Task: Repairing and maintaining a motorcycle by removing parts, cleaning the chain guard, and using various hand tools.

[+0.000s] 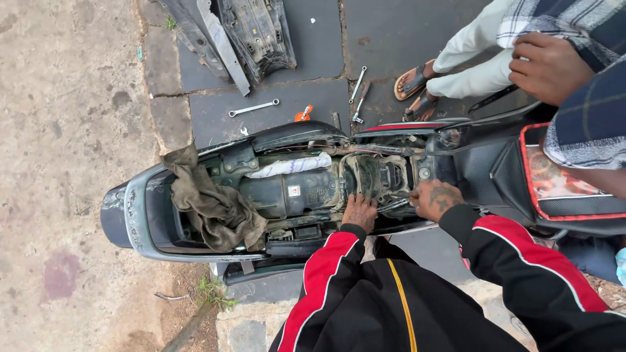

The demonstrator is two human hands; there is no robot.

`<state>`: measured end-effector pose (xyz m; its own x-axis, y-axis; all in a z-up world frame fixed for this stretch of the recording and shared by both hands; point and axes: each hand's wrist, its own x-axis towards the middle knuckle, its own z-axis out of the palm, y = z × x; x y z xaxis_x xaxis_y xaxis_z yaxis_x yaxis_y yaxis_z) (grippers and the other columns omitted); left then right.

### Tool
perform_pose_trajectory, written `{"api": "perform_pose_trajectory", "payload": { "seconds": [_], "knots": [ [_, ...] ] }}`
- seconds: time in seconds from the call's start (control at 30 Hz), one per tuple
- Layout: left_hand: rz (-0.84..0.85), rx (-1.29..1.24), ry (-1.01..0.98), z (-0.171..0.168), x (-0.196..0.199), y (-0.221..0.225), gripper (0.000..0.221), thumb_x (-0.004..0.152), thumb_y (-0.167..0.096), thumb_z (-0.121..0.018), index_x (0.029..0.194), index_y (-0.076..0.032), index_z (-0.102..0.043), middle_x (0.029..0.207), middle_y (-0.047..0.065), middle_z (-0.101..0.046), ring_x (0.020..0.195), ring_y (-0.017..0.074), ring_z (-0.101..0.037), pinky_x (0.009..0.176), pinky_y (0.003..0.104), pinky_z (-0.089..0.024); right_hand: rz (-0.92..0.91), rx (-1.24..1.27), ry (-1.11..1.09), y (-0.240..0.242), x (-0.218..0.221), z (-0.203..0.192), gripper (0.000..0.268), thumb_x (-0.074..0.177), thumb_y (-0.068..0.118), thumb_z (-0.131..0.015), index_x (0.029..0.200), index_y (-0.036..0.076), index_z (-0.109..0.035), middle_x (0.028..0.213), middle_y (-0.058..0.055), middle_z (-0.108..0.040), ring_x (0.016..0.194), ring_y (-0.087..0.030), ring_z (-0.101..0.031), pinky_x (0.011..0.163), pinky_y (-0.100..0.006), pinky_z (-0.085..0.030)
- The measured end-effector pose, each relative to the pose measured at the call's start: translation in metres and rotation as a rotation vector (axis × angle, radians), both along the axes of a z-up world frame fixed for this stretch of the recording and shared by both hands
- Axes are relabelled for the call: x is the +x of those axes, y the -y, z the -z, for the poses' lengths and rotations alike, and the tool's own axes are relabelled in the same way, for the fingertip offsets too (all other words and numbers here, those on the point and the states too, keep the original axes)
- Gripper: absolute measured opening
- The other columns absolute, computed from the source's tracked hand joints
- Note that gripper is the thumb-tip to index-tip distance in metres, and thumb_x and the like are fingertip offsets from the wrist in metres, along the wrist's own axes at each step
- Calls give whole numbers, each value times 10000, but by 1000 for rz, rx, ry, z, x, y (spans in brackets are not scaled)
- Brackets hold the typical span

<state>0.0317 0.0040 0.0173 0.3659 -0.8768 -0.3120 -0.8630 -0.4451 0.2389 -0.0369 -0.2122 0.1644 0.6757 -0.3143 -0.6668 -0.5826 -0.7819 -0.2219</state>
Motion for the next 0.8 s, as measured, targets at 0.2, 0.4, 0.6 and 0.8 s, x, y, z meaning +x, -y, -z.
{"api": "perform_pose_trajectory", "payload": {
  "seconds": [0.2, 0.4, 0.6, 0.8],
  "knots": [
    [-13, 48, -22, 8, -2, 0, 444, 890, -254, -701, 1264, -19, -649, 1195, 149, -676, 1187, 340, -542, 1048, 493, -358, -206, -74, 95, -19, 23, 37, 203, 867, 281, -711, 1020, 155, -756, 998, -114, -755, 981, -309, -726, 863, -437, -568],
    [20, 93, -21, -1, 2, 1, 495, 889, -228, -668, 1327, -4, -616, 1218, 167, -663, 1199, 358, -533, 1062, 506, -344, -319, -145, 69, -18, 51, 35, 214, 829, 228, -696, 1007, 112, -723, 1016, -139, -751, 948, -332, -734, 829, -454, -582],
    [33, 32, 38, 16, -3, -5, 443, 894, -186, -639, 1303, -15, -648, 1206, 145, -669, 1174, 336, -543, 1068, 508, -361, -262, -122, -23, -10, 58, 22, 222, 817, 218, -706, 1013, 113, -727, 1035, -157, -751, 967, -344, -729, 855, -449, -580],
    [26, 33, 45, 16, -3, -4, 401, 914, -164, -632, 1283, -10, -656, 1166, 150, -667, 1122, 336, -551, 1049, 509, -372, -223, -123, 39, -21, 57, 13, 184, 787, 182, -731, 956, 110, -735, 990, -149, -738, 963, -354, -724, 837, -470, -574]
  ]
}}
